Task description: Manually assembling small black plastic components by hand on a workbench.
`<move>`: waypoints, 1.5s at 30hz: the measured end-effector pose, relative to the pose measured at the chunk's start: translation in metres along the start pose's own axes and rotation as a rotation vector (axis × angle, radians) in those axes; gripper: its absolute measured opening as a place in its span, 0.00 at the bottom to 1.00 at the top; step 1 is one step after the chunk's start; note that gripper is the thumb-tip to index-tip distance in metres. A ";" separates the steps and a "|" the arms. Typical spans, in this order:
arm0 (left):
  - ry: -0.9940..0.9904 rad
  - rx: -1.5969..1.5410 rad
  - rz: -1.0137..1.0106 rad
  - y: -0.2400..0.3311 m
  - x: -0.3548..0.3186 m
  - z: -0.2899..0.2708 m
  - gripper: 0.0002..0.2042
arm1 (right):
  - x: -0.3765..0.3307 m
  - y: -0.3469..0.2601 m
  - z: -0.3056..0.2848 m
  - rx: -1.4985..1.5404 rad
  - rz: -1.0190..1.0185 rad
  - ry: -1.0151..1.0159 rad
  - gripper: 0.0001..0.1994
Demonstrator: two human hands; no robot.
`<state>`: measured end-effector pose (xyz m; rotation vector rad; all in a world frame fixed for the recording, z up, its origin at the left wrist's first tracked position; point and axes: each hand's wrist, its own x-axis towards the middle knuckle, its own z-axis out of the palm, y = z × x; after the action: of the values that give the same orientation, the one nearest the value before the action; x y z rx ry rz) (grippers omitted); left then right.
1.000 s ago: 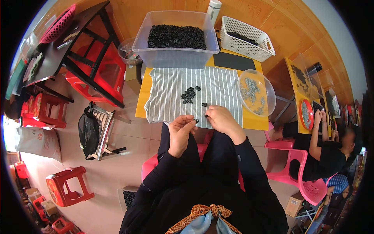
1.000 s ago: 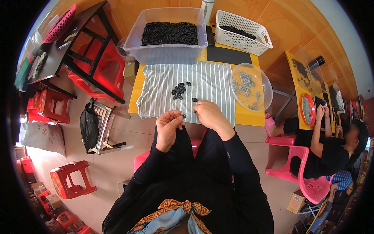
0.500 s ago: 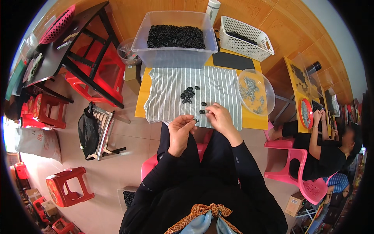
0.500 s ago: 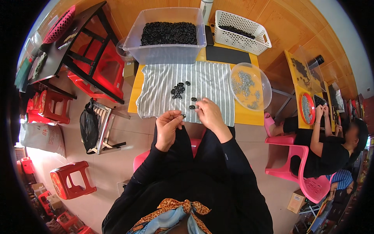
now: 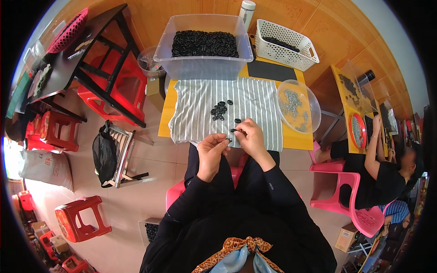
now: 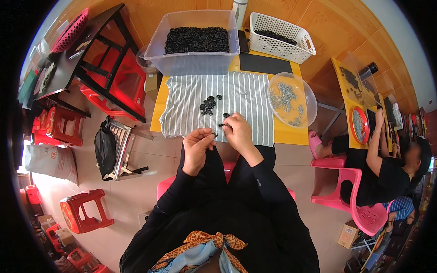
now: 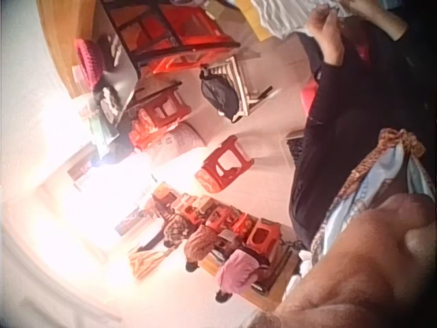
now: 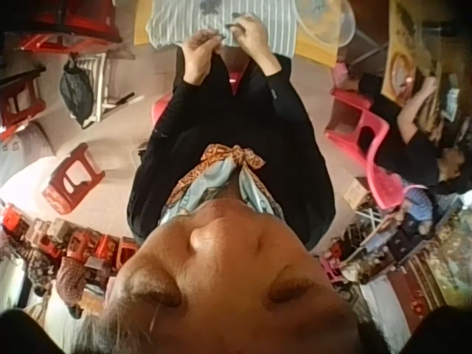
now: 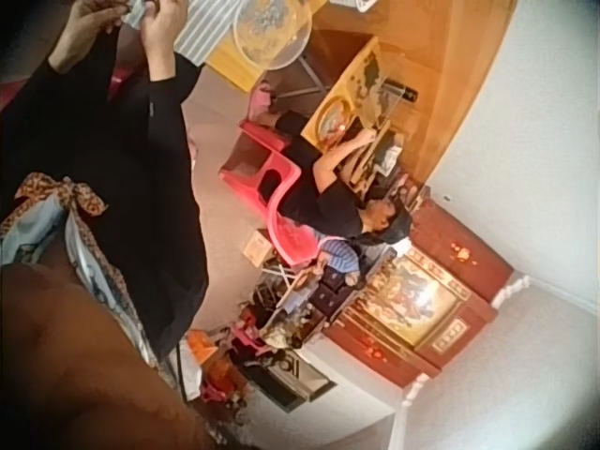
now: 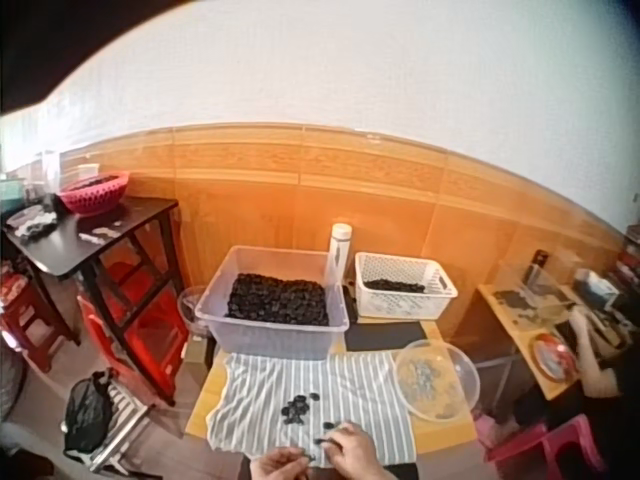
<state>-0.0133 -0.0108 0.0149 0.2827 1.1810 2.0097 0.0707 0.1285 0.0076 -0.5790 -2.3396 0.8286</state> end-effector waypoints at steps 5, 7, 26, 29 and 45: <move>0.028 -0.007 0.009 0.002 0.001 -0.001 0.07 | 0.004 0.002 -0.009 0.096 0.091 -0.113 0.05; 0.016 -0.002 0.005 0.002 0.000 -0.002 0.07 | 0.010 -0.004 -0.020 0.007 0.034 -0.133 0.05; 0.019 0.000 -0.005 0.002 0.001 -0.002 0.07 | 0.016 -0.002 -0.012 -0.349 -0.327 -0.161 0.07; 0.015 0.011 -0.009 0.000 0.001 0.000 0.07 | 0.016 0.008 -0.006 -0.365 -0.362 -0.095 0.07; -0.147 0.057 -0.042 0.010 -0.006 0.006 0.15 | -0.002 -0.021 -0.024 0.900 0.397 -0.232 0.04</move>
<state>-0.0114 -0.0141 0.0274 0.4237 1.1434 1.8871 0.0832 0.1227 0.0358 -0.5525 -1.7550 2.0492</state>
